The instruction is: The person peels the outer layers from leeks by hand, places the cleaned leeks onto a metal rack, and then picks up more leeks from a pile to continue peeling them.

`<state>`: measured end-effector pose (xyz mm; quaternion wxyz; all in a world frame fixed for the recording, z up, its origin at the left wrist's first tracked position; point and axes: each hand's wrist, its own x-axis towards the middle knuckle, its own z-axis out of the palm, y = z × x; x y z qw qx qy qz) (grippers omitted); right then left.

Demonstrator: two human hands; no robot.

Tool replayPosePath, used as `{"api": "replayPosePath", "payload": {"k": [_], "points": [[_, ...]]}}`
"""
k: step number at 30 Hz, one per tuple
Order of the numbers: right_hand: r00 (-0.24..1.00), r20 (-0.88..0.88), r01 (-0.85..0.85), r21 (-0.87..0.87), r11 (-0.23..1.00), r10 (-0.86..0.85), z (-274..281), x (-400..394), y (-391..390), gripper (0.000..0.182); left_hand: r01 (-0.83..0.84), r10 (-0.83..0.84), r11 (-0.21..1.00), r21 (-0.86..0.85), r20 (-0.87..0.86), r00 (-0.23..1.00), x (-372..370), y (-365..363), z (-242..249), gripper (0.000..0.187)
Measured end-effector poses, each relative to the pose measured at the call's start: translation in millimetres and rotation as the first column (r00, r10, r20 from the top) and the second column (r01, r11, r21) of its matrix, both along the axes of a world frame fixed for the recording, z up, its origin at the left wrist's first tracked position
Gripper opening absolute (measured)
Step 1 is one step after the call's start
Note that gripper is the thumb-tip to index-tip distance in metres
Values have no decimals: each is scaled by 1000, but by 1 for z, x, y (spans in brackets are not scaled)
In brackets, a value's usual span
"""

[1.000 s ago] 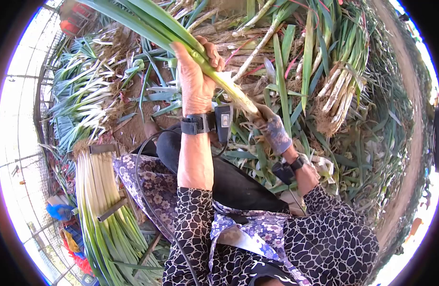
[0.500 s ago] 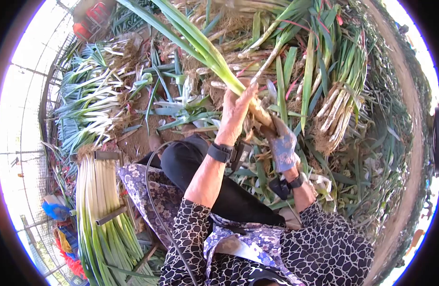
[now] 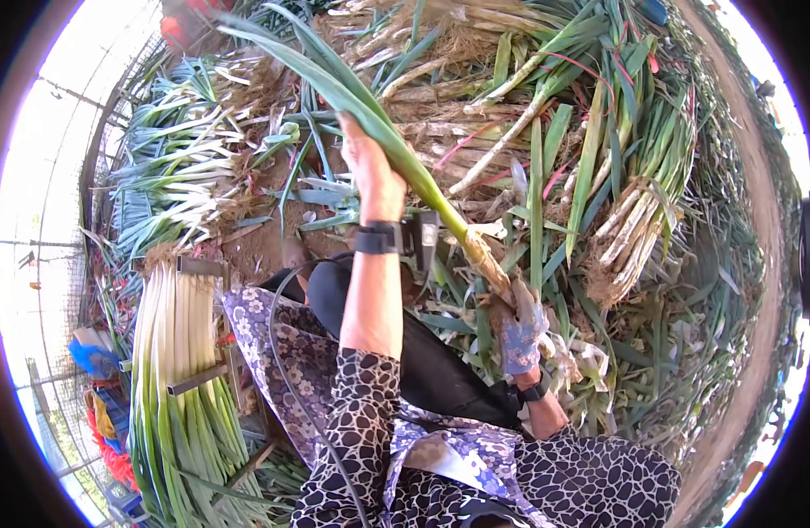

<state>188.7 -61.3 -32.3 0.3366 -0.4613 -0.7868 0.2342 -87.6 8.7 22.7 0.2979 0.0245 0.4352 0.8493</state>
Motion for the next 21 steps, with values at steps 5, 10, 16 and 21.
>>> {"api": "replayPosePath", "payload": {"k": [5,10,16,21], "points": [[999,-49,-7,-40,999,6,5,-11,17,35,-16,28,998,56,-221,975,43,-5,-1,37],[993,-118,-23,66,998,30,9,-32,27,33,-13,20,1000,20,-435,900,82,-1,9,34],[995,-88,-37,20,999,38,10,-22,8,34,40,-44,999,-28,-144,989,48,3,4,51],[993,-86,-79,49,996,83,9,-24,9,36,87,-86,995,-39,39,996,31,1,-4,59]]}}
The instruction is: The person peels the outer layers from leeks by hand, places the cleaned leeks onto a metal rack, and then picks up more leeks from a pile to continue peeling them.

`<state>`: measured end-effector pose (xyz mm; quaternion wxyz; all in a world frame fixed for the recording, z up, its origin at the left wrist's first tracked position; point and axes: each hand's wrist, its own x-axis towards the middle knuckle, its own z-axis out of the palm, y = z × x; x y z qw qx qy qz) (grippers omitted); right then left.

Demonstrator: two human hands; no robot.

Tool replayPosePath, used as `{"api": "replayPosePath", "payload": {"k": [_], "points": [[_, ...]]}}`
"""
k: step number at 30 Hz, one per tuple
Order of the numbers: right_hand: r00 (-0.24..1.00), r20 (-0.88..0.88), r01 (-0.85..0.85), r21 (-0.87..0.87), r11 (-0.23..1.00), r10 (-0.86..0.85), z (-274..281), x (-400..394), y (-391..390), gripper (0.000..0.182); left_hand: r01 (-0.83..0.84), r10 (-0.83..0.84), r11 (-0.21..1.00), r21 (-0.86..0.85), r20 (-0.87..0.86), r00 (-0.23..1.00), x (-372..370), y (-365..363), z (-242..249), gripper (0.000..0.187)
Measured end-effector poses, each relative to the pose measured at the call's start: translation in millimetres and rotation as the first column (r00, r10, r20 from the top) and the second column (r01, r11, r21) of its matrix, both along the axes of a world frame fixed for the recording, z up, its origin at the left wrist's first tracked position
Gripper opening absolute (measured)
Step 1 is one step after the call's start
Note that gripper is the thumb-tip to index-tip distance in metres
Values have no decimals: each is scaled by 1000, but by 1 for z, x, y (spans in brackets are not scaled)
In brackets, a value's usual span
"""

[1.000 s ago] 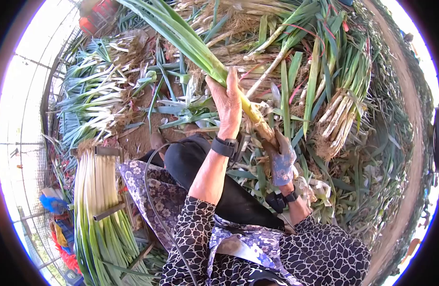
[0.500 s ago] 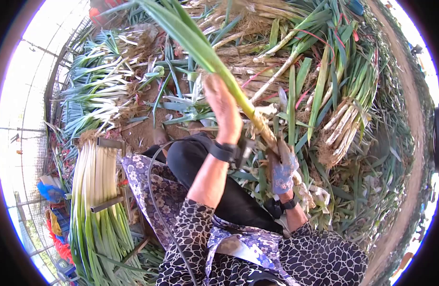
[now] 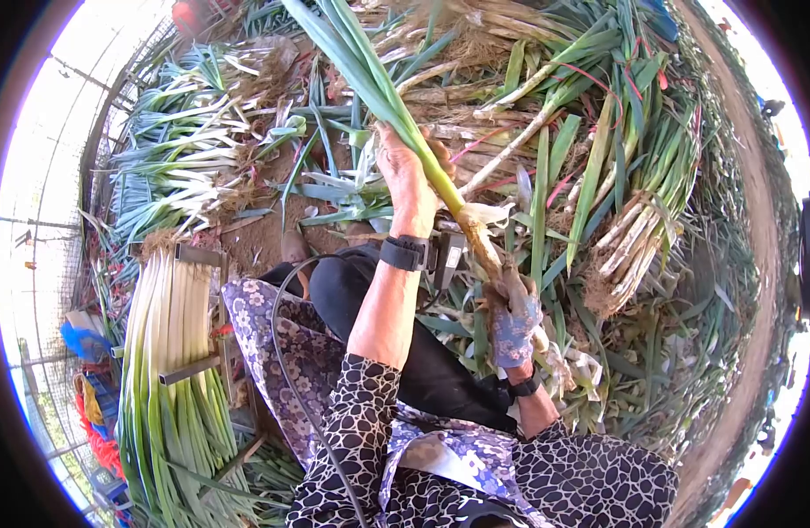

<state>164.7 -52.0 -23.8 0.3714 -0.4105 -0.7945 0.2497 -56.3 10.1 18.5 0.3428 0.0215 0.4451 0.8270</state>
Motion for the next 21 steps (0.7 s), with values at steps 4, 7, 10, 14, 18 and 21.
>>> {"api": "replayPosePath", "payload": {"k": [4,7,10,14,18,21], "points": [[999,-14,35,-97,995,-37,4,-4,3,34,-32,32,998,45,3,999,4,-3,-5,54],[999,19,28,-96,995,-26,-8,5,12,33,-59,83,990,131,-189,979,14,-9,-5,31],[1000,12,7,-73,997,-6,-15,5,15,36,-94,134,980,175,-233,963,21,-6,-6,25],[1000,-16,-6,-221,975,3,-14,7,10,39,37,11,957,289,-164,986,20,-13,2,32],[994,-83,-86,-191,978,71,-17,6,-3,41,40,-31,986,159,-61,998,11,-14,6,29],[993,35,-112,-64,992,114,-6,7,-6,43,70,-69,997,-44,28,997,-2,-11,17,48]]}}
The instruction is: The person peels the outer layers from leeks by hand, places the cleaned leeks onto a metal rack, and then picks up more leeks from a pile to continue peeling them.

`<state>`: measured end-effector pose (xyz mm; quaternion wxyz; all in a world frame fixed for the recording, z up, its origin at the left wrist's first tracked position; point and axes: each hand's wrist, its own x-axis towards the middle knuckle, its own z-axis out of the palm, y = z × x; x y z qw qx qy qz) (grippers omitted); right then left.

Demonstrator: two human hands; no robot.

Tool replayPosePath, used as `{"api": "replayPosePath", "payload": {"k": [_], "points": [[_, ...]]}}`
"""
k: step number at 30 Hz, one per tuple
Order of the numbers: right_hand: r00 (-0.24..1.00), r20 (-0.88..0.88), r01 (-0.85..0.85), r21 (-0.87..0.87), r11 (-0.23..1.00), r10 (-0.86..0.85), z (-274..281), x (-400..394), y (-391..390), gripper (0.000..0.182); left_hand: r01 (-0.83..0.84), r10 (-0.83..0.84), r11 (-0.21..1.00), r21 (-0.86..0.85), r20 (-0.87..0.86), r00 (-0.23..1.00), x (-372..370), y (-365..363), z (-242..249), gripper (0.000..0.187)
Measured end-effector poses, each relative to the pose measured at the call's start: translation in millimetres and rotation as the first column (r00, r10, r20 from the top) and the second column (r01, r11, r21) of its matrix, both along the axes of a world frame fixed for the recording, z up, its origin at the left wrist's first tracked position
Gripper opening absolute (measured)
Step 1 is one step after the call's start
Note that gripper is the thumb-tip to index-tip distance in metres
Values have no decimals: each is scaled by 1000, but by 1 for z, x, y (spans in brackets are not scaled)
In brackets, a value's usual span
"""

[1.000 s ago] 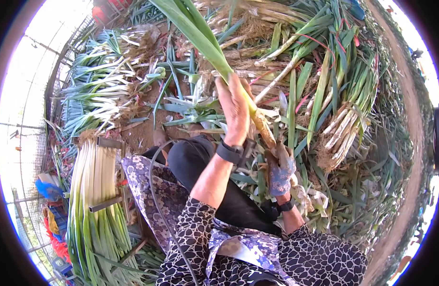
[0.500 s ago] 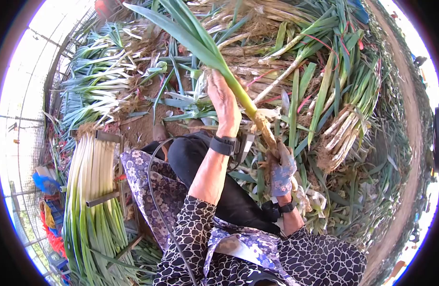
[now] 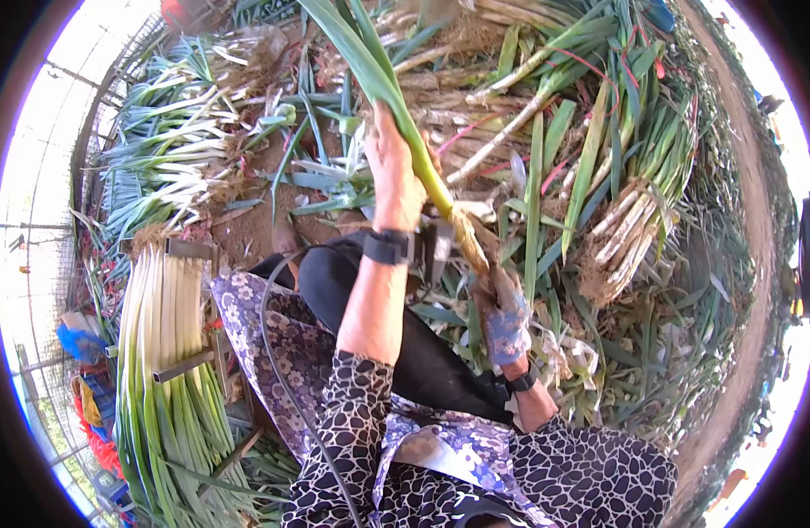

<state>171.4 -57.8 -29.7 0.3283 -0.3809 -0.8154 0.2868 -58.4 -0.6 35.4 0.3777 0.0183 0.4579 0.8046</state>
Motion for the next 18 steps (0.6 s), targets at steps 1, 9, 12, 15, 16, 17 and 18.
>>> {"api": "replayPosePath", "payload": {"k": [1,9,12,15,16,17,18], "points": [[999,8,32,-83,996,-31,-1,1,-1,43,39,-42,999,-38,-75,996,-3,2,-2,52],[998,-21,50,-67,997,-52,3,-17,14,33,117,-114,920,374,-30,993,10,-2,-9,49],[990,-136,14,-162,987,-36,1,-27,15,32,168,-153,892,420,-70,986,21,-2,-11,45],[978,-209,-33,-153,988,1,-5,-28,16,34,237,-206,916,322,-128,970,43,-6,-14,25],[971,-235,-28,-284,959,-41,-8,-27,15,36,218,-199,941,259,-100,975,45,-6,-14,19],[964,-252,-23,-407,913,-88,-10,-25,17,37,203,-192,959,197,-70,979,46,-5,-15,15],[961,-238,-19,-570,822,-142,-6,-23,21,39,246,-232,954,171,-98,968,49,-5,-16,16]]}}
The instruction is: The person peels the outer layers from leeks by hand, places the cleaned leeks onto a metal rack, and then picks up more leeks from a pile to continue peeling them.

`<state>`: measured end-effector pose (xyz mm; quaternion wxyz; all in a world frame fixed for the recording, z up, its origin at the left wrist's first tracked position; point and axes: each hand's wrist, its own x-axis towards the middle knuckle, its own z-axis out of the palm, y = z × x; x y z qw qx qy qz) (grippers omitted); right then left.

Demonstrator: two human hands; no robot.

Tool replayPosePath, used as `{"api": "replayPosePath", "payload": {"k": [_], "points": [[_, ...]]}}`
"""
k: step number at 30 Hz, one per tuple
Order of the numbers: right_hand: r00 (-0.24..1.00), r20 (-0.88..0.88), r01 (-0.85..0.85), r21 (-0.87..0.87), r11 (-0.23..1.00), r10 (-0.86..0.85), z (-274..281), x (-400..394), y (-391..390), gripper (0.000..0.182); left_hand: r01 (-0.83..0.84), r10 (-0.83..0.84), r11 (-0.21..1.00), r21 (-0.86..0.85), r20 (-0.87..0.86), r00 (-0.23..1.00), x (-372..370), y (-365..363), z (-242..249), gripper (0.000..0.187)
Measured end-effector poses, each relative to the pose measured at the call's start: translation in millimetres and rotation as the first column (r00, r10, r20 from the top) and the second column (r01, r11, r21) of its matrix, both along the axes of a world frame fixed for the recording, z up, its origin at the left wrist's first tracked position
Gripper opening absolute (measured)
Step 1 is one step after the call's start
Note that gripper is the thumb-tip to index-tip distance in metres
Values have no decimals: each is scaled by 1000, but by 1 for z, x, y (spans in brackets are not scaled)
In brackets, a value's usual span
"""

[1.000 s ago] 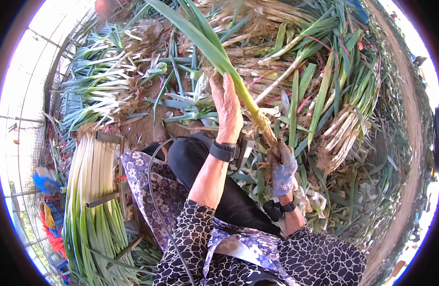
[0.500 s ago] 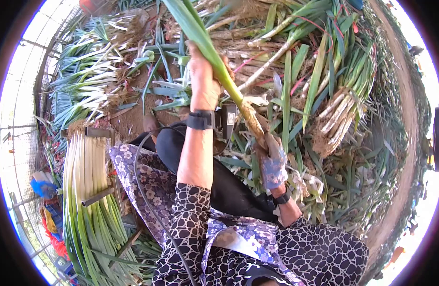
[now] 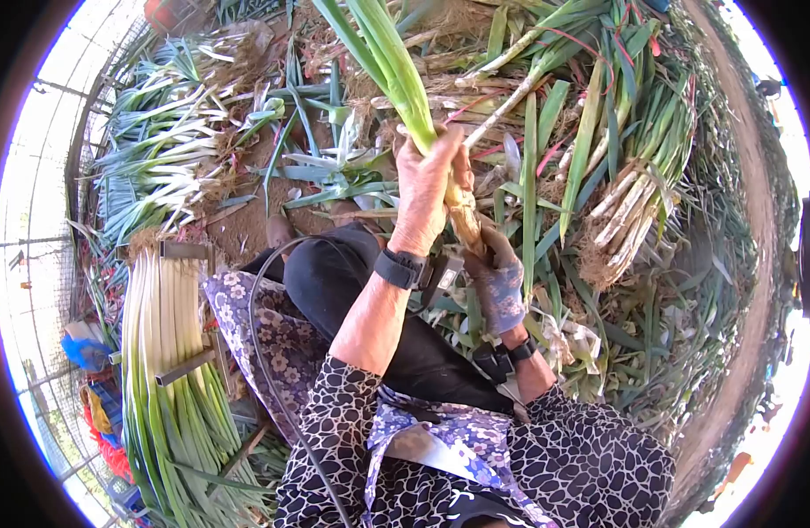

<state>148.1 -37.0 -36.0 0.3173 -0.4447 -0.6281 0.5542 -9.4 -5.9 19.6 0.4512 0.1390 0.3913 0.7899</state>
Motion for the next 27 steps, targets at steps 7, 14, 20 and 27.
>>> {"api": "replayPosePath", "payload": {"k": [7,14,20,27], "points": [[966,-102,-258,-483,837,239,38,37,3,40,-2,0,991,133,16,1000,-51,5,12,25],[960,-124,-274,-594,756,251,41,54,-6,40,-221,192,957,186,158,969,-89,0,12,36],[971,43,-225,-185,957,236,42,2,18,36,105,-104,992,67,-20,994,-24,-5,6,31],[941,337,-180,517,837,-6,14,-7,10,43,-277,277,959,62,9,961,-41,4,3,31]]}}
